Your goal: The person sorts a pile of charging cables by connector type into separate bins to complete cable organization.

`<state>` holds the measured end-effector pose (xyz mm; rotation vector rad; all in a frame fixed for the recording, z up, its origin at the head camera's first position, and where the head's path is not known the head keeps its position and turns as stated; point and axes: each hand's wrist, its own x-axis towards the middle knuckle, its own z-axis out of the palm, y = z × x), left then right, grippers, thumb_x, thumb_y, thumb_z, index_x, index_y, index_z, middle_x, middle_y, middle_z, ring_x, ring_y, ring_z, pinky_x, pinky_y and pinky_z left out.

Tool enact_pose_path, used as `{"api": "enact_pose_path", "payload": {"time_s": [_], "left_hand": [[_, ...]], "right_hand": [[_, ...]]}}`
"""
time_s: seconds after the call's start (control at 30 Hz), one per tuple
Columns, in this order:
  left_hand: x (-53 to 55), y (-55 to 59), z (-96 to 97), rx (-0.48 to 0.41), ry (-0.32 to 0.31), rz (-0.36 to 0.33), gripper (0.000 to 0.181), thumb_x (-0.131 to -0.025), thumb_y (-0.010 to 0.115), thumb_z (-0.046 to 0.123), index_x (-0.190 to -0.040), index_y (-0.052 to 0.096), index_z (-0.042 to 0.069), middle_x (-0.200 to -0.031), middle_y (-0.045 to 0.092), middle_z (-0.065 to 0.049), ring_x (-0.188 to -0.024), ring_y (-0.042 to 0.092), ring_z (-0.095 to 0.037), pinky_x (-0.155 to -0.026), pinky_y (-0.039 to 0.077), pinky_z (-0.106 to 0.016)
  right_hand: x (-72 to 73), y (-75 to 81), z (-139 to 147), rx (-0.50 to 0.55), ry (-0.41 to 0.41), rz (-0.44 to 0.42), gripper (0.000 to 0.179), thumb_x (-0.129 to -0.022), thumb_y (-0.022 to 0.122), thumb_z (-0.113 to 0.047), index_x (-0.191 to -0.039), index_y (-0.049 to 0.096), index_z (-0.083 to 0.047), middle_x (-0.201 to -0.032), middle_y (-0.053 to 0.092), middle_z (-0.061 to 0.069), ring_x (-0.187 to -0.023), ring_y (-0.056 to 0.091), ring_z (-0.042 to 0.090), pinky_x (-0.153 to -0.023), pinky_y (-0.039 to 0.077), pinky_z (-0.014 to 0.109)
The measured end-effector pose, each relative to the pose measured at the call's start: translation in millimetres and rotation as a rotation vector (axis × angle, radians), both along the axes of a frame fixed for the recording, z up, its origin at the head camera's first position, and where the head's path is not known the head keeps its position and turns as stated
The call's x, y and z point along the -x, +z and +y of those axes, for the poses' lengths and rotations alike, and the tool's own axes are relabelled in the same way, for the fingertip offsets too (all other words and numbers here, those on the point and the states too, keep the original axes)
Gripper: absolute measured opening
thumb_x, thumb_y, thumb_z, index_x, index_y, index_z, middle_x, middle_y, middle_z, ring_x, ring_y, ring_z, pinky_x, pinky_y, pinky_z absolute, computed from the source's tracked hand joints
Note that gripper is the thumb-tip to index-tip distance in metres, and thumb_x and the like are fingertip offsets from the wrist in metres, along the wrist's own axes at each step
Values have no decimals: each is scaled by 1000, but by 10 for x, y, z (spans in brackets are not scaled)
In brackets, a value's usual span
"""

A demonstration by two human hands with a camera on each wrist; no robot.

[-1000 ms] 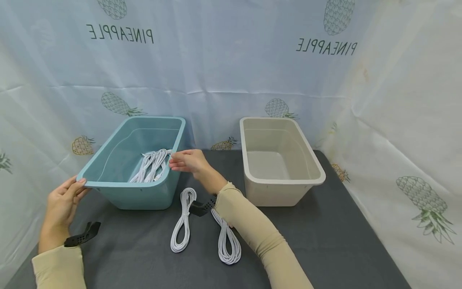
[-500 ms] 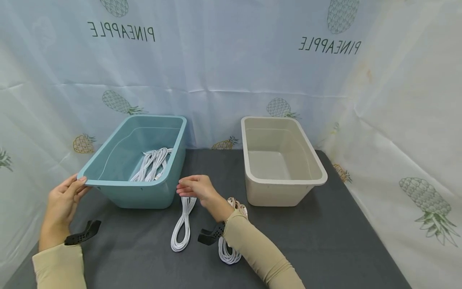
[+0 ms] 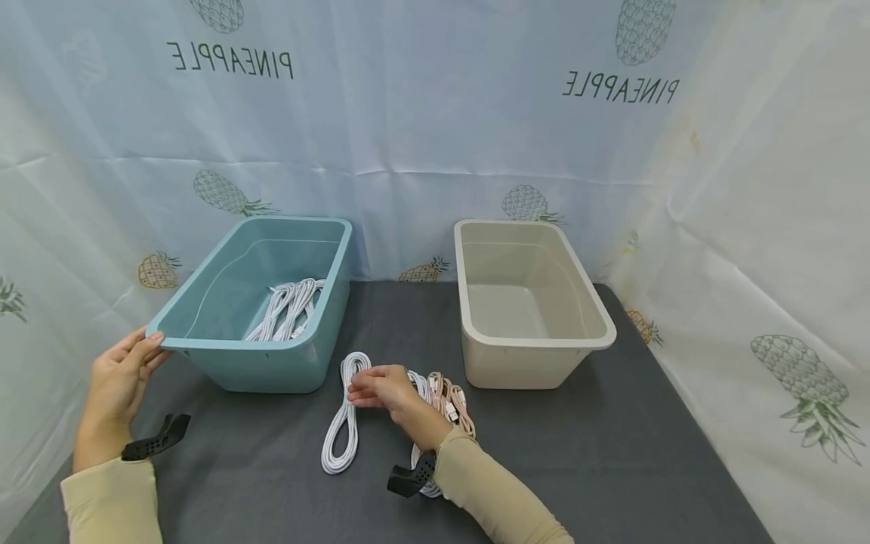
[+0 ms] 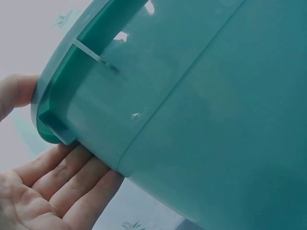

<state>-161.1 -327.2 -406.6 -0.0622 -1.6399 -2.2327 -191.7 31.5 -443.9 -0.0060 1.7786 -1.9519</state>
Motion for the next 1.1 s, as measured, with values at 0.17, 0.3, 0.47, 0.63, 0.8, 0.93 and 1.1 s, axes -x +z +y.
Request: {"api": "enact_pose_path", "payload": {"time_s": [0.17, 0.3, 0.47, 0.63, 0.8, 0.93, 1.1], "left_hand": [[2, -9, -1, 1, -1, -1, 26, -93, 56, -1, -103, 71, 18, -101, 71, 12, -88, 70, 2, -76, 56, -9], [-2, -10, -3, 0, -4, -6, 26, -94, 56, -1, -103, 71, 19, -101, 71, 12, -88, 70, 2, -76, 56, -9], [9, -1, -5, -3, -11, 2, 27, -94, 56, -1, -105, 71, 18, -102, 71, 12, -89, 70, 2, -76, 56, -9], [23, 17, -4, -22, -14, 19, 27, -93, 56, -3, -104, 72, 16, -102, 72, 11, -88, 71, 1, -76, 56, -10], [16, 16, -3, -23, -8, 11, 26, -93, 57, -2, -103, 72, 17, -101, 72, 11, -87, 70, 1, -76, 56, -10], [7, 5, -2, -26, -3, 2, 27, -93, 57, -2, -103, 72, 18, -100, 72, 11, -88, 70, 1, -75, 56, -10], [13, -6, 3, -24, -2, 4, 27, -93, 57, -2, -102, 72, 18, -101, 72, 11, -88, 70, 1, -76, 56, -10]], "right_hand": [[-50, -110, 49, -38, 17, -21, 28, -93, 58, -4, -114, 59, 15, -78, 69, 3, -66, 67, 7, -69, 62, 24], [-109, -200, 74, -91, 46, -29, 28, -93, 56, -4, -113, 59, 16, -81, 70, 9, -66, 67, 8, -71, 62, 26], [-135, -290, 85, -161, 43, -2, 24, -90, 57, -2, -106, 63, 16, -84, 71, 16, -66, 67, 11, -69, 63, 31], [-93, -332, 53, -188, 22, -8, 22, -88, 63, -3, -101, 66, 14, -75, 69, 9, -62, 66, 10, -65, 62, 29], [-51, -330, -8, -220, -6, -40, 21, -86, 69, -7, -96, 67, 11, -68, 69, 6, -52, 64, 7, -56, 60, 24], [-35, -330, -60, -249, -31, -56, 17, -83, 73, -11, -85, 63, 3, -60, 66, 5, -45, 61, 5, -49, 58, 22], [2, -371, -119, -292, -53, -35, 23, -85, 72, -17, -72, 61, 0, -49, 58, 0, -39, 57, 4, -41, 53, 20]]}}
